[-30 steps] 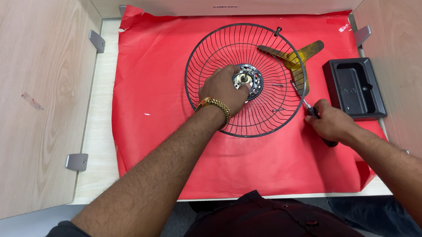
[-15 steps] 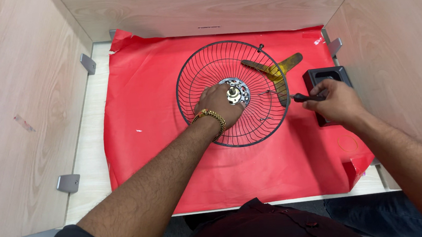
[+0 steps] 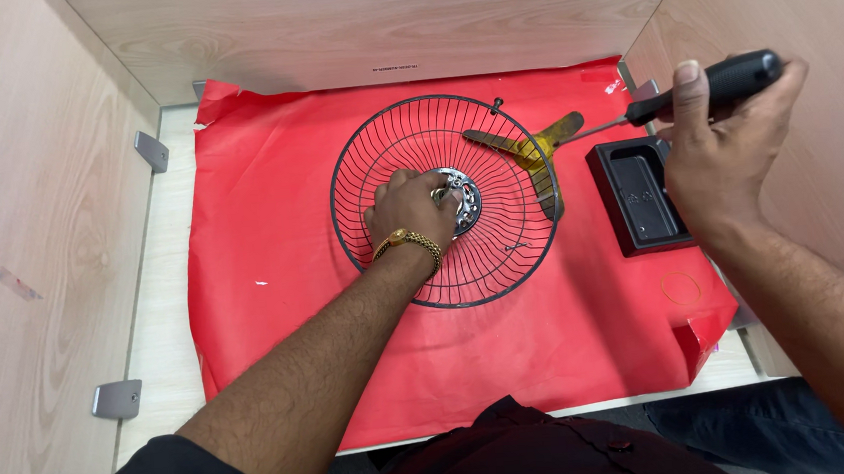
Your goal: The person removes the central cap and then uses a screwdriver to loosen the nut securing the fan blade to the motor shaft. The person holds the fan cage steady with one hand while turning the screwdriver with the other. The clip ends before the blade is fully removed.
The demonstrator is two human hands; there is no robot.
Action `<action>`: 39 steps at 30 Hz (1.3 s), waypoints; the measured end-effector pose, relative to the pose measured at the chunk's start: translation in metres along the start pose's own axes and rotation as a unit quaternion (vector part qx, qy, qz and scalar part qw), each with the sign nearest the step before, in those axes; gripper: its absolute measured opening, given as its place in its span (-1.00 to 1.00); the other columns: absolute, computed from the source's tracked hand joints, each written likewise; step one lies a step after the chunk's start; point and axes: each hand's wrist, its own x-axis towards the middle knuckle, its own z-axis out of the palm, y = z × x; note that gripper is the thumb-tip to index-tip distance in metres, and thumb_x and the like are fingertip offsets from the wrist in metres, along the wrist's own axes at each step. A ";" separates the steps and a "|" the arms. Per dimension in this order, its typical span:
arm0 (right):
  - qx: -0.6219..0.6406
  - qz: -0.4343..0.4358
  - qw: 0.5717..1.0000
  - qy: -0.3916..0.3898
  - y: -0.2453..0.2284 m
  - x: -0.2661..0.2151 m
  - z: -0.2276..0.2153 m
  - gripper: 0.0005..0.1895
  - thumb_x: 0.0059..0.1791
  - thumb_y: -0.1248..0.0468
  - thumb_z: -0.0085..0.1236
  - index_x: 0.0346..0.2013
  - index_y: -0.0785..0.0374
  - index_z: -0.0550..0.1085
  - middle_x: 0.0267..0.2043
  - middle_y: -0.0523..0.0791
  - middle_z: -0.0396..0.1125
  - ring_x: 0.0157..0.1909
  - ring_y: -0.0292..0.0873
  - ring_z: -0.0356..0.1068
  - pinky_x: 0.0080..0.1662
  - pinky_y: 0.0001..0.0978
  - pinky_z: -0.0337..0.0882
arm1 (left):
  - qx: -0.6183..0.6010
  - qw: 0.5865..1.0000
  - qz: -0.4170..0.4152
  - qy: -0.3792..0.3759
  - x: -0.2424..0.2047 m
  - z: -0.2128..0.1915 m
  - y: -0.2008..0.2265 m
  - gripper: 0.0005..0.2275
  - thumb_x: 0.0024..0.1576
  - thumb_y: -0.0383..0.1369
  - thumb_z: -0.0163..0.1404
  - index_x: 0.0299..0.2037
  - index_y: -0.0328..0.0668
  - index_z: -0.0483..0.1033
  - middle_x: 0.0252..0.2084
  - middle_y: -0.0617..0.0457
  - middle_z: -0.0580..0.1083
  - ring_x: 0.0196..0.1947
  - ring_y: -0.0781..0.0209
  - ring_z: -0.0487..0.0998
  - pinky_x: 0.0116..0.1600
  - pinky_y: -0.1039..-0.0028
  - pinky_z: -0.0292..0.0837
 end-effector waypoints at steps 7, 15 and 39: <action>0.026 -0.064 0.995 -0.067 -0.023 0.008 0.027 -0.49 0.33 0.08 0.07 0.15 0.32 -0.02 -0.01 -0.05 0.20 -0.14 -0.27 0.48 -0.14 -0.46 0.65 | 0.023 0.999 0.040 0.030 0.006 -0.003 0.001 -0.77 0.20 -0.11 0.01 -0.05 0.16 0.65 -0.03 0.12 0.51 0.06 0.09 0.46 0.18 0.00 0.24; 0.048 -0.051 0.987 -0.144 -0.002 -0.007 0.060 -0.52 0.34 0.22 0.12 0.21 0.36 0.00 0.01 -0.03 0.22 -0.07 -0.21 0.52 -0.04 -0.41 0.66 | 0.024 0.998 0.062 0.017 0.009 -0.005 -0.002 -0.77 0.28 -0.12 -0.10 -0.11 0.02 0.57 -0.20 0.09 0.58 -0.10 0.09 0.58 0.11 -0.01 0.27; -0.014 -0.061 0.982 -0.176 0.003 -0.010 0.079 -0.48 0.32 0.21 0.11 0.26 0.40 -0.02 -0.08 -0.03 0.31 -0.09 -0.21 0.60 -0.07 -0.45 0.61 | 0.047 0.993 0.105 -0.028 0.013 0.004 -0.017 -0.51 0.00 -0.16 0.27 0.14 -0.02 0.47 0.33 0.21 0.39 0.37 0.20 0.31 0.31 0.06 0.24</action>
